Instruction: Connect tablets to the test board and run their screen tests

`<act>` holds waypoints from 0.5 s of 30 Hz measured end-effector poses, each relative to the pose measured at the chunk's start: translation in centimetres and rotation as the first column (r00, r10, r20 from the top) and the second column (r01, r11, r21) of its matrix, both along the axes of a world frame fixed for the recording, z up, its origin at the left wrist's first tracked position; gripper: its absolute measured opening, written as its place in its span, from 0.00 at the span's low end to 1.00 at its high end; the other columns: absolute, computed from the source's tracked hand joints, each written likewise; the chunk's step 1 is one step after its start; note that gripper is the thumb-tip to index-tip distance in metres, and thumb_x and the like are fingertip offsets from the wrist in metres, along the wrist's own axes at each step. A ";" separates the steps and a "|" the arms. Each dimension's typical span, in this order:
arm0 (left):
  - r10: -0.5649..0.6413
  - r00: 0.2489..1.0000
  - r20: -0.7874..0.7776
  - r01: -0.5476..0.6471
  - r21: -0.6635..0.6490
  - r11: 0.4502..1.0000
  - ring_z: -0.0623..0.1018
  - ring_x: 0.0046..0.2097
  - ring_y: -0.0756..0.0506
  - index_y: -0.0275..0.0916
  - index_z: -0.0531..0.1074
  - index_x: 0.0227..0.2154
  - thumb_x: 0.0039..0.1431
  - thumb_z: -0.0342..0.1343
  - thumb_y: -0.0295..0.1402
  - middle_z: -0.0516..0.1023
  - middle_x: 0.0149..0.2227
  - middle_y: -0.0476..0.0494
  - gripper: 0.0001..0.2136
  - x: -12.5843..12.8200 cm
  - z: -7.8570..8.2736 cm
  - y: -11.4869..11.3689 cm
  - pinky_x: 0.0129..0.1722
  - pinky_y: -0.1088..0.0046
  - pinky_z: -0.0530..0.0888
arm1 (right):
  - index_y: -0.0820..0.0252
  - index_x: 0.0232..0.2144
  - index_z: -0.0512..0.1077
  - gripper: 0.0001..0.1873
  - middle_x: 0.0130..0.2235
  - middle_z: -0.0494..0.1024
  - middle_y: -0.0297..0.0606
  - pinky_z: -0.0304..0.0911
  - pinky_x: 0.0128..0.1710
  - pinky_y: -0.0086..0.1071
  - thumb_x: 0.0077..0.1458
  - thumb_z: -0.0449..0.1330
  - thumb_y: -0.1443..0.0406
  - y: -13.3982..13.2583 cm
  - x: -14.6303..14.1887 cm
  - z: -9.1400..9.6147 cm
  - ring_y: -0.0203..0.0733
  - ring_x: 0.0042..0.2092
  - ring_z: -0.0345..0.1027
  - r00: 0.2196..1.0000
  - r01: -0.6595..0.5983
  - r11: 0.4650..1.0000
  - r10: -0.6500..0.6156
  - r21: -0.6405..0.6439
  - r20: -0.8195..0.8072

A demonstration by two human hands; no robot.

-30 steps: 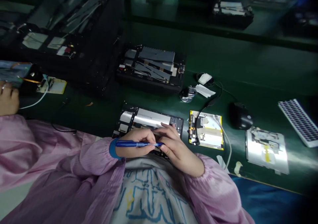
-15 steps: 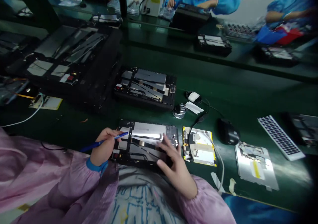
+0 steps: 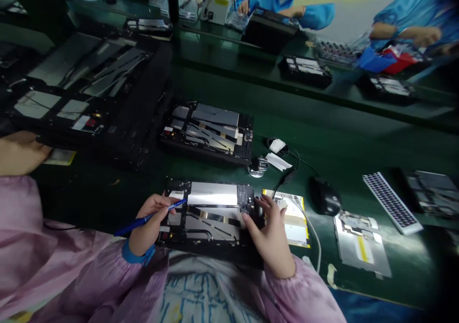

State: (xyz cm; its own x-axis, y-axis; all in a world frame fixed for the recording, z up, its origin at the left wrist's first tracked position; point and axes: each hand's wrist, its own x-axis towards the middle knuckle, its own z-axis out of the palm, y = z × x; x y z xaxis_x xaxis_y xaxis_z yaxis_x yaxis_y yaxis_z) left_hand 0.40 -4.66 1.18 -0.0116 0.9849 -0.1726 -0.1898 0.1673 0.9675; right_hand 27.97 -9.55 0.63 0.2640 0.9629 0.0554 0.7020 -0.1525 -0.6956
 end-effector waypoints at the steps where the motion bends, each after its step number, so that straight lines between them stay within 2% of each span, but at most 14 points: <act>1: 0.027 1.000 0.015 -0.027 0.005 1.000 0.78 0.43 0.40 0.39 0.72 0.25 0.49 0.63 0.39 0.75 0.22 0.46 0.10 0.0 0.1 0.0 0.53 0.60 0.67 | 0.55 0.59 0.53 0.35 0.52 0.71 0.52 0.48 0.59 0.64 0.54 0.59 0.52 0.0 0.1 0.1 0.56 0.57 0.64 0.994 -0.011 1.000 0.012 0.007 -0.107; 3: 0.071 0.994 0.080 -0.073 0.020 0.997 0.78 0.40 0.41 0.39 0.72 0.23 0.47 0.63 0.39 0.74 0.20 0.47 0.09 0.0 0.3 0.1 0.52 0.60 0.68 | 0.50 0.61 0.50 0.35 0.59 0.66 0.50 0.60 0.57 0.53 0.55 0.59 0.56 0.0 0.3 0.6 0.51 0.60 0.61 0.956 -0.029 0.998 0.042 0.047 -0.290; 5: 0.090 0.981 0.175 -0.097 0.029 0.995 0.77 0.36 0.43 0.39 0.73 0.23 0.46 0.64 0.38 0.73 0.19 0.48 0.08 -0.2 0.6 0.3 0.48 0.61 0.71 | 0.45 0.63 0.46 0.36 0.63 0.60 0.48 0.66 0.54 0.46 0.56 0.58 0.59 0.0 0.4 1.6 0.48 0.63 0.58 0.914 -0.059 0.991 0.102 0.119 -0.394; 8: 0.120 0.938 0.325 -0.130 0.009 0.992 0.76 0.31 0.46 0.40 0.74 0.24 0.45 0.64 0.36 0.73 0.21 0.49 0.07 -0.8 1.1 0.7 0.40 0.65 0.74 | 0.42 0.65 0.42 0.38 0.64 0.59 0.46 0.69 0.51 0.45 0.58 0.56 0.61 0.8 1.1 3.7 0.48 0.61 0.61 0.866 -0.098 0.972 0.188 0.211 -0.463; 10: 0.128 0.905 0.406 -0.136 -0.010 0.991 0.75 0.29 0.48 0.40 0.73 0.24 0.46 0.64 0.36 0.72 0.21 0.50 0.07 -1.2 1.4 0.8 0.38 0.67 0.74 | 0.42 0.64 0.46 0.38 0.63 0.62 0.46 0.72 0.46 0.45 0.57 0.57 0.62 2.1 2.5 5.2 0.50 0.57 0.67 0.849 -0.074 0.973 0.178 0.221 -0.498; 13: 0.061 0.878 0.475 -0.062 -0.013 0.998 0.73 0.26 0.49 0.40 0.72 0.24 0.49 0.62 0.36 0.70 0.19 0.50 0.07 -1.6 1.7 0.7 0.38 0.65 0.74 | 0.44 0.64 0.51 0.35 0.59 0.69 0.46 0.73 0.42 0.46 0.56 0.58 0.61 6.1 6.6 6.6 0.52 0.50 0.73 0.896 0.005 0.965 0.111 0.261 -0.430; 15: 0.005 0.870 0.492 -0.001 -0.009 1.000 0.72 0.25 0.49 0.40 0.71 0.23 0.49 0.61 0.36 0.70 0.20 0.50 0.07 -1.5 1.8 0.5 0.35 0.66 0.73 | 0.46 0.64 0.53 0.33 0.55 0.73 0.46 0.73 0.41 0.47 0.57 0.56 0.59 10.4 10.0 6.6 0.53 0.47 0.75 0.974 -0.050 0.907 0.138 0.418 -0.182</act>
State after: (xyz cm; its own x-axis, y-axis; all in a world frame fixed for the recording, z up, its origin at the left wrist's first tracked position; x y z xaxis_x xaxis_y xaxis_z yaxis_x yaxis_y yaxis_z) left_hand -1.13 -4.15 3.02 0.0743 0.9835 -0.1652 -0.6416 0.1739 0.7470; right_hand 37.97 0.90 7.27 0.2210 0.8879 0.4034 0.5364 0.2348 -0.8106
